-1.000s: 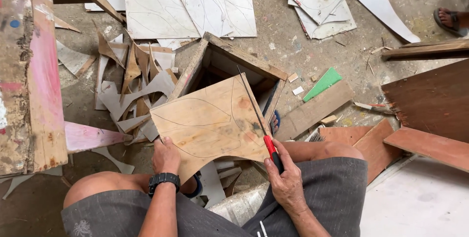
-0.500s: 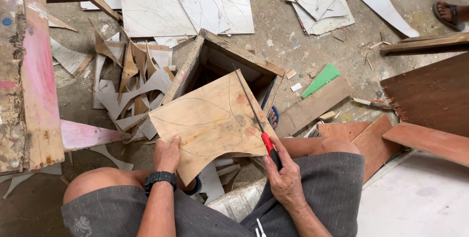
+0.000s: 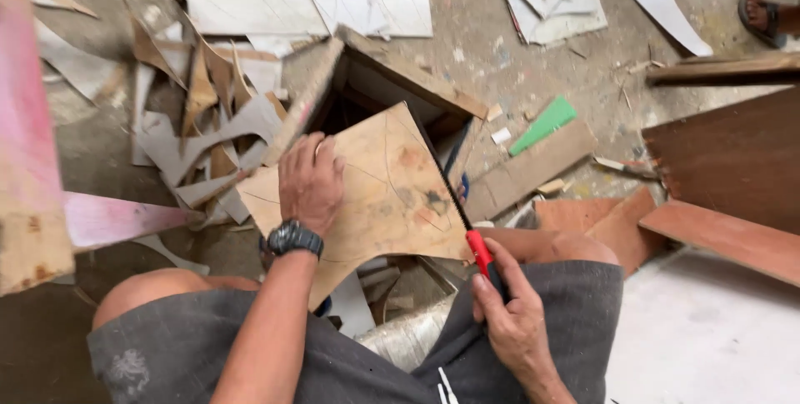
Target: Using a hand saw to cut out a leaf-shaped design from a thin wooden board.
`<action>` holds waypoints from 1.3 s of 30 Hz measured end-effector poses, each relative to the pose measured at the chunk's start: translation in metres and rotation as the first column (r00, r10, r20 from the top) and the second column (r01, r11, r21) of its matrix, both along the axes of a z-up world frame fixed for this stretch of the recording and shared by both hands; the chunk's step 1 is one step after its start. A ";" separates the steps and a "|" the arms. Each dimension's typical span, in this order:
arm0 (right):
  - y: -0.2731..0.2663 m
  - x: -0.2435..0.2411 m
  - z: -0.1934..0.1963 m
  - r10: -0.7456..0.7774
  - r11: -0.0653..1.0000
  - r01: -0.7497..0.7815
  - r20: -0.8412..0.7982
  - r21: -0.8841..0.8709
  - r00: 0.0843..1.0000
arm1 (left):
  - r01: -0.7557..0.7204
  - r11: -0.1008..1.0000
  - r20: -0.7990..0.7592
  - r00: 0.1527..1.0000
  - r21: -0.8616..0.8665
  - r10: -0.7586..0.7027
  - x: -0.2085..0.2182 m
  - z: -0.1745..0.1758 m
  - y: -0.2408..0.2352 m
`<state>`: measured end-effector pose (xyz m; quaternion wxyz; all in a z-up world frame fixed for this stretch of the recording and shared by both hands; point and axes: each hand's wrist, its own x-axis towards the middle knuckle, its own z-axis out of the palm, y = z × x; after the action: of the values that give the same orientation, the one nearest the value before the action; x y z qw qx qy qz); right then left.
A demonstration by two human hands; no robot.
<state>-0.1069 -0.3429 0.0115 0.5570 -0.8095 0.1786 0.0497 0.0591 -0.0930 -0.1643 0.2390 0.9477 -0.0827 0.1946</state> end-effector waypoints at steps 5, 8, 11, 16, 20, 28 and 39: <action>-0.014 -0.005 0.021 -0.086 0.995 0.085 -0.033 -0.044 0.996 | 0.037 0.994 -0.139 0.990 0.099 -0.023 0.023 -0.039 0.000; -0.014 0.000 0.021 -0.090 0.995 0.088 -0.055 -0.041 0.994 | 0.019 0.992 -0.247 0.969 0.126 0.012 0.018 -0.031 0.010; -0.011 -0.001 0.016 -0.099 0.995 0.096 -0.112 -0.031 0.989 | 0.028 0.992 -0.258 0.966 0.120 0.004 0.004 -0.024 0.018; -0.008 -0.004 0.004 -0.040 0.999 0.037 -0.090 -0.032 0.995 | 0.018 0.995 -0.214 0.977 0.099 0.004 -0.004 -0.031 0.021; -0.010 -0.002 -0.003 -0.042 0.998 0.038 -0.123 -0.042 0.991 | 0.042 0.991 -0.230 0.973 0.127 -0.012 0.001 -0.038 0.021; -0.006 0.000 0.001 0.013 0.988 -0.042 -0.191 -0.146 0.982 | 0.021 0.995 -0.173 0.985 0.101 -0.003 -0.004 -0.054 0.004; 0.014 0.013 -0.008 0.226 0.935 -0.296 -0.314 -0.196 0.922 | -0.036 0.993 -0.140 0.989 0.113 0.052 -0.009 -0.057 -0.005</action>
<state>-0.0937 -0.3293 0.0038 0.4117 -0.8715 0.1520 0.2187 0.0497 -0.0978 -0.2215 0.1873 0.9725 -0.0551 0.1267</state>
